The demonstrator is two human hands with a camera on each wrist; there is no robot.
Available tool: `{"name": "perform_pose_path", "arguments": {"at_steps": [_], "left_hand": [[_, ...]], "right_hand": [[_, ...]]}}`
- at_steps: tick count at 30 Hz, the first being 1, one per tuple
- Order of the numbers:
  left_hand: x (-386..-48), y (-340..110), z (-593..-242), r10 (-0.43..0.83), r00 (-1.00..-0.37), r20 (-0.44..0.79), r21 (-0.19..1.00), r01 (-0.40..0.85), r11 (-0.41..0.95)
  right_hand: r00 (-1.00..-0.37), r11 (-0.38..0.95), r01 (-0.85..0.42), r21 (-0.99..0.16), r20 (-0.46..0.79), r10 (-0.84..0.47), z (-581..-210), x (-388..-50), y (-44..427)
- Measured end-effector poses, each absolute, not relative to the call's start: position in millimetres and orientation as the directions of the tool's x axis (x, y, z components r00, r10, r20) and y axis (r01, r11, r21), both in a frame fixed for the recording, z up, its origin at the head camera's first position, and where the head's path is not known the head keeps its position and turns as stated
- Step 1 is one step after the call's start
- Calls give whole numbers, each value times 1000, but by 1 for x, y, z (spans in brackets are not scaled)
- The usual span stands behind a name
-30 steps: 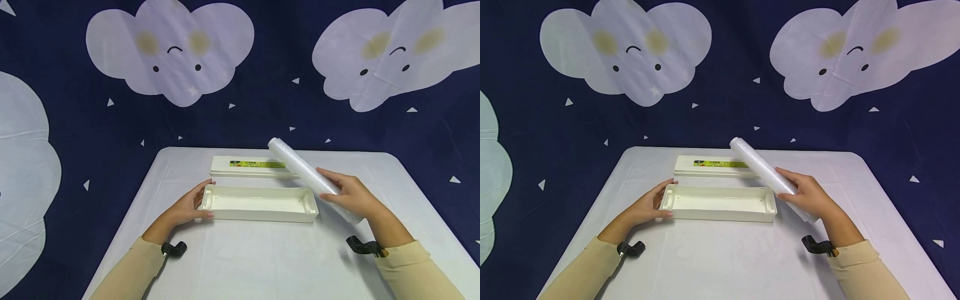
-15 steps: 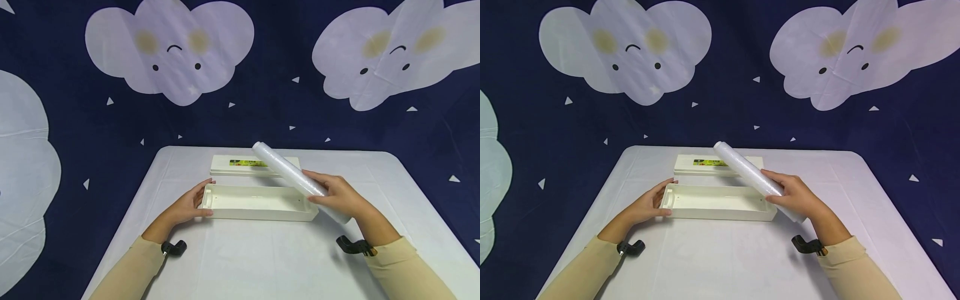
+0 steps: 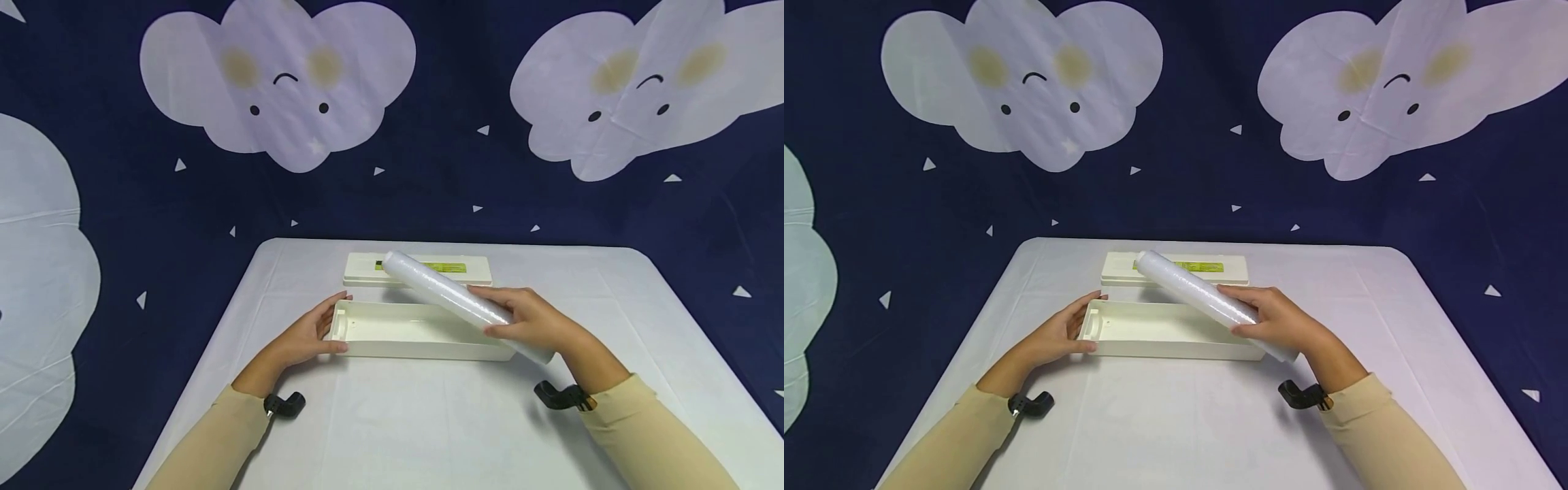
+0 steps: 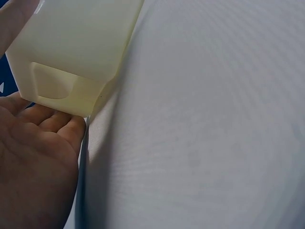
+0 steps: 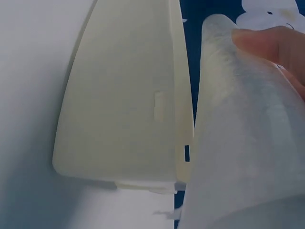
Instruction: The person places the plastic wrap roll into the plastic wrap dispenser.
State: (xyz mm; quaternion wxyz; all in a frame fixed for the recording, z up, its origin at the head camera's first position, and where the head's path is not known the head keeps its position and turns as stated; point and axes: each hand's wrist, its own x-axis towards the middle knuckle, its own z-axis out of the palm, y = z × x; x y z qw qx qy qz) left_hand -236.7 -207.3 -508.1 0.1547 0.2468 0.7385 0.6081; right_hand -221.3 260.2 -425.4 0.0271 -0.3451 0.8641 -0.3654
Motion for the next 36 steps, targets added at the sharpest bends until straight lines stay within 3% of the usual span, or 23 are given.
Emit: {"name": "perform_pose_path", "arguments": {"at_steps": [21,36], "left_hand": [[-235,-207,-507,550,-834,51,972,168,164],[-236,-207,-507,544,-838,50,972,166,167]], "right_hand": [[-617,368,-628,-686,151,-772,-421,-235,244],[-558,350,-610,-711,72,-827,-416,-244,233]]}}
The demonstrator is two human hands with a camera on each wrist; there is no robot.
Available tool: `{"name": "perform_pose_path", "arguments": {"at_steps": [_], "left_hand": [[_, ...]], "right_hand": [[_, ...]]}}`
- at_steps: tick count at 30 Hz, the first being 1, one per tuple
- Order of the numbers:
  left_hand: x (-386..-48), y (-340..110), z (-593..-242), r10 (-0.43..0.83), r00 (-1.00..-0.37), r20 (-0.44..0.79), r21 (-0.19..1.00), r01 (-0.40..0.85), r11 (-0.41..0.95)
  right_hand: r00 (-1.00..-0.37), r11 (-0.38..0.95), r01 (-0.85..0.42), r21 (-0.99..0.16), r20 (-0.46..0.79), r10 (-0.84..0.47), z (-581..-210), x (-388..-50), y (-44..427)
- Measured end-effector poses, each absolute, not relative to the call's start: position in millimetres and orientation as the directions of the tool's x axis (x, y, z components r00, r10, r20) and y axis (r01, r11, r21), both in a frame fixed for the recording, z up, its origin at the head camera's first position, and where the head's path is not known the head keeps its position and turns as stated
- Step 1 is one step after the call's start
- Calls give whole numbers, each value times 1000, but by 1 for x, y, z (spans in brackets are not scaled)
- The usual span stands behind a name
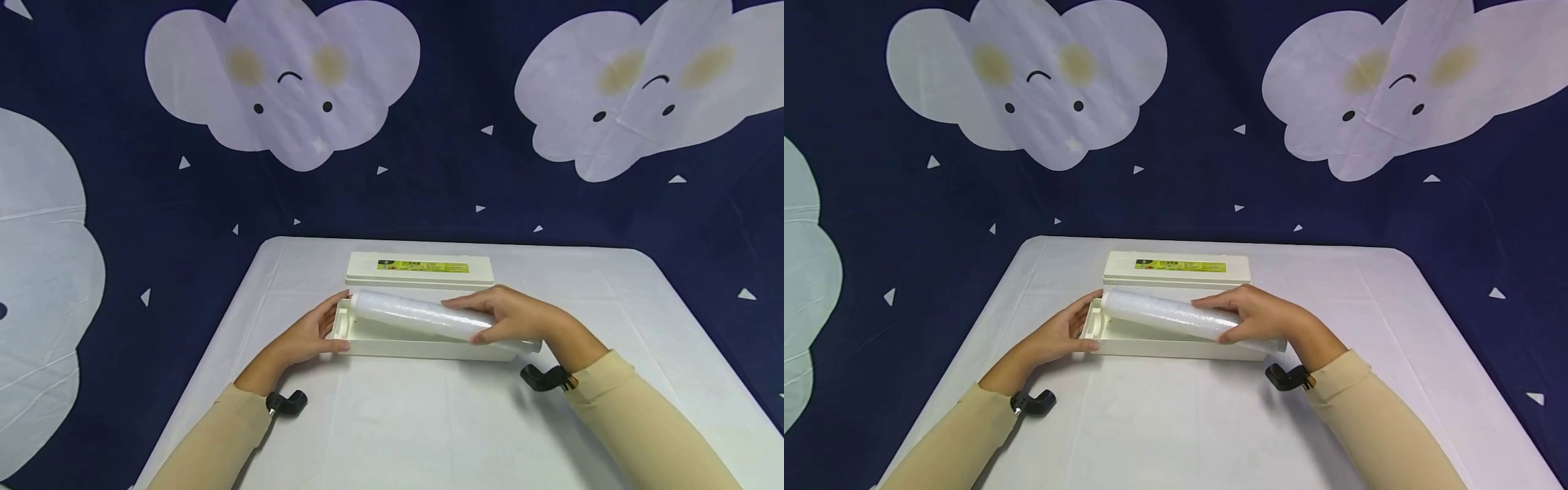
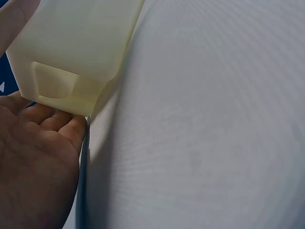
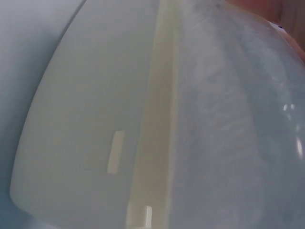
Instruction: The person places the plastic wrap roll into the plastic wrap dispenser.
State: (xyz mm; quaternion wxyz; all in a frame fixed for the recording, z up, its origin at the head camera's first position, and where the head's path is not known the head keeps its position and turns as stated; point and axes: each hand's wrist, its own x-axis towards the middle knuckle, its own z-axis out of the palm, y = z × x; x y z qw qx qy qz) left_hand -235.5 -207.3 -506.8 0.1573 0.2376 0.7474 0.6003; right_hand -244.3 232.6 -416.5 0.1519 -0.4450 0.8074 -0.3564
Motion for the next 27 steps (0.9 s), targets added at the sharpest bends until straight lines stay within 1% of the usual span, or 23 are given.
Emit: {"name": "perform_pose_path", "arguments": {"at_steps": [10,16,27], "left_hand": [[-236,-207,-508,555,-828,73,977,172,128],[-237,-207,-509,540,-839,70,970,184,159],[-237,-207,-510,549,-832,77,971,187,148]], "right_hand": [[-539,347,-584,-734,30,-842,-415,-250,226],[-516,330,-592,-735,32,-856,-417,-254,217],[-533,372,-535,-758,-39,-845,-413,-253,207]]}}
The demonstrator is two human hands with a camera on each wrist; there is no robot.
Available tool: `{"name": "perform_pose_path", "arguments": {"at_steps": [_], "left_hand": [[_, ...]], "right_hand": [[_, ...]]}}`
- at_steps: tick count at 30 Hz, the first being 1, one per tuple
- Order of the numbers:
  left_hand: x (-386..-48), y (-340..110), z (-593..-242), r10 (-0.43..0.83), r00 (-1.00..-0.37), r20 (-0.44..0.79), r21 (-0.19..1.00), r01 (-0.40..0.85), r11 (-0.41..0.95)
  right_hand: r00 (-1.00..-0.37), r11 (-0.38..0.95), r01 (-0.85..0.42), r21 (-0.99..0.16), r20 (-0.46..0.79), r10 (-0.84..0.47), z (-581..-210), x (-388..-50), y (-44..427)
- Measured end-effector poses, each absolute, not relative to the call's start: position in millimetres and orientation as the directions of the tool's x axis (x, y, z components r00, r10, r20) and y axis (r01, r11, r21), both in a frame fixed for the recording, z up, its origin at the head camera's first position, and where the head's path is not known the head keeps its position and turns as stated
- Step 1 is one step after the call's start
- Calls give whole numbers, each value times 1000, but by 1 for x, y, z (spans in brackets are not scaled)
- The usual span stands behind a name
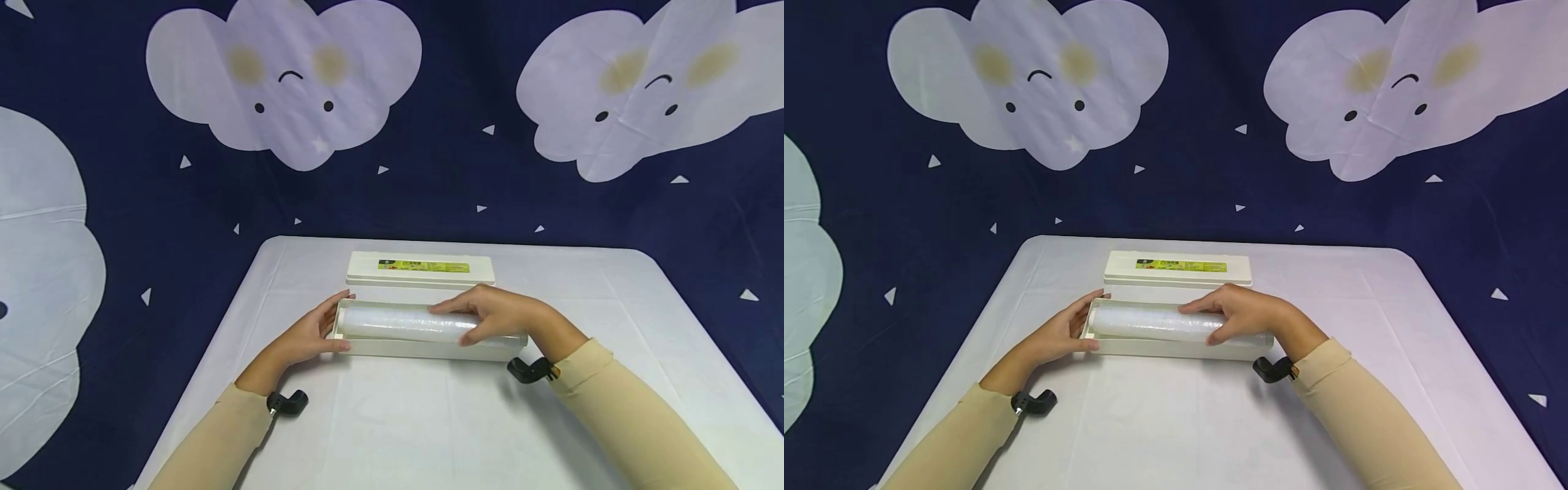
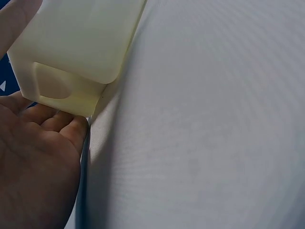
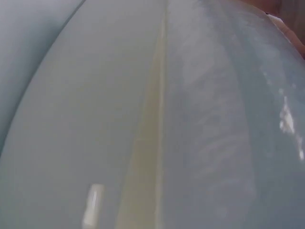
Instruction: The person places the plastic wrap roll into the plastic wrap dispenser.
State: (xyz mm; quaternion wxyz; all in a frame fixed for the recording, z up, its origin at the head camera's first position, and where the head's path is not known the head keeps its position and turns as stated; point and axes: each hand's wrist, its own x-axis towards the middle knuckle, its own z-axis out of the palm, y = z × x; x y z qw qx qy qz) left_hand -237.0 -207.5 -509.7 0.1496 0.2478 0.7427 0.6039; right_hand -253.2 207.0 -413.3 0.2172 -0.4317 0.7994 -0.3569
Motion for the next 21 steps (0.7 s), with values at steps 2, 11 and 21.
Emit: {"name": "perform_pose_path", "arguments": {"at_steps": [2,11,21], "left_hand": [[-237,-207,-510,547,-834,73,971,185,152],[-236,-207,-509,544,-836,69,972,179,152],[-236,-207,-509,543,-837,67,972,178,154]], "right_hand": [[-536,380,-533,-756,-45,-843,-413,-253,207],[-531,387,-510,-768,-73,-844,-414,-258,207],[-519,385,-494,-780,-91,-850,-418,-264,205]]}}
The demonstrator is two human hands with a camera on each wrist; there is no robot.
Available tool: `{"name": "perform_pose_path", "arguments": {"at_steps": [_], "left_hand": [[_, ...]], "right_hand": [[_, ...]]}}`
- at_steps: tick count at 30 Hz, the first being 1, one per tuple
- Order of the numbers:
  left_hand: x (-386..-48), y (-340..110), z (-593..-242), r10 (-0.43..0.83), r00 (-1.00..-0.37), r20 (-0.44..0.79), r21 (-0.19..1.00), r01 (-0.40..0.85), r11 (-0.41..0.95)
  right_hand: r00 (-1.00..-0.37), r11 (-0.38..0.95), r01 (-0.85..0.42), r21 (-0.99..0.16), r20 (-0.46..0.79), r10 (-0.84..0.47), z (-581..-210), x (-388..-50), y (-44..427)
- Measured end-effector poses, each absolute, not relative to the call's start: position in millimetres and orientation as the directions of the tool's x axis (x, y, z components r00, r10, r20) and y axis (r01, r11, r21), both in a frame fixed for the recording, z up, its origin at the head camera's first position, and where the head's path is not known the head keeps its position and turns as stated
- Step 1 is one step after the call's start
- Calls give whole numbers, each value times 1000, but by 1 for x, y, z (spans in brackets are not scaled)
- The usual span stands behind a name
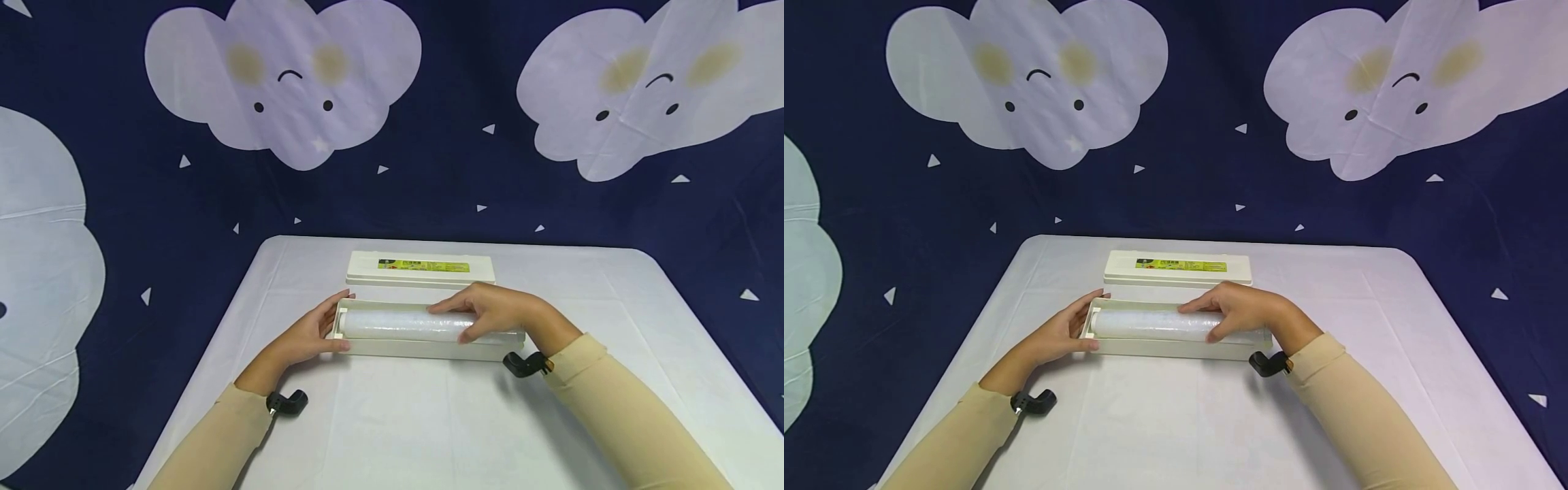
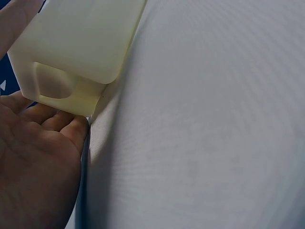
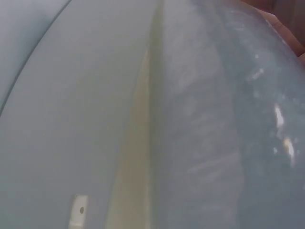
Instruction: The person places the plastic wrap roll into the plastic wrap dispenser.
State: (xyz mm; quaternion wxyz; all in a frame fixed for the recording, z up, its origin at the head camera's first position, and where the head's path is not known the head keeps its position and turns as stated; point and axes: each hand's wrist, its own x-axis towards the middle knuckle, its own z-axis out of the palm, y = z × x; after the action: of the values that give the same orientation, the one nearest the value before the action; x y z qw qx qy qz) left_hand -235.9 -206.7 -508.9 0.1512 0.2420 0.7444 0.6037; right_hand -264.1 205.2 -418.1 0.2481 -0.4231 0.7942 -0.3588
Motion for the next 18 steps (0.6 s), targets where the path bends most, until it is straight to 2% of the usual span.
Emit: {"name": "perform_pose_path", "arguments": {"at_steps": [18], "left_hand": [[-236,-208,-511,548,-833,76,976,174,130]], "right_hand": [[-526,377,-428,-821,-113,-843,-426,-269,201]]}}
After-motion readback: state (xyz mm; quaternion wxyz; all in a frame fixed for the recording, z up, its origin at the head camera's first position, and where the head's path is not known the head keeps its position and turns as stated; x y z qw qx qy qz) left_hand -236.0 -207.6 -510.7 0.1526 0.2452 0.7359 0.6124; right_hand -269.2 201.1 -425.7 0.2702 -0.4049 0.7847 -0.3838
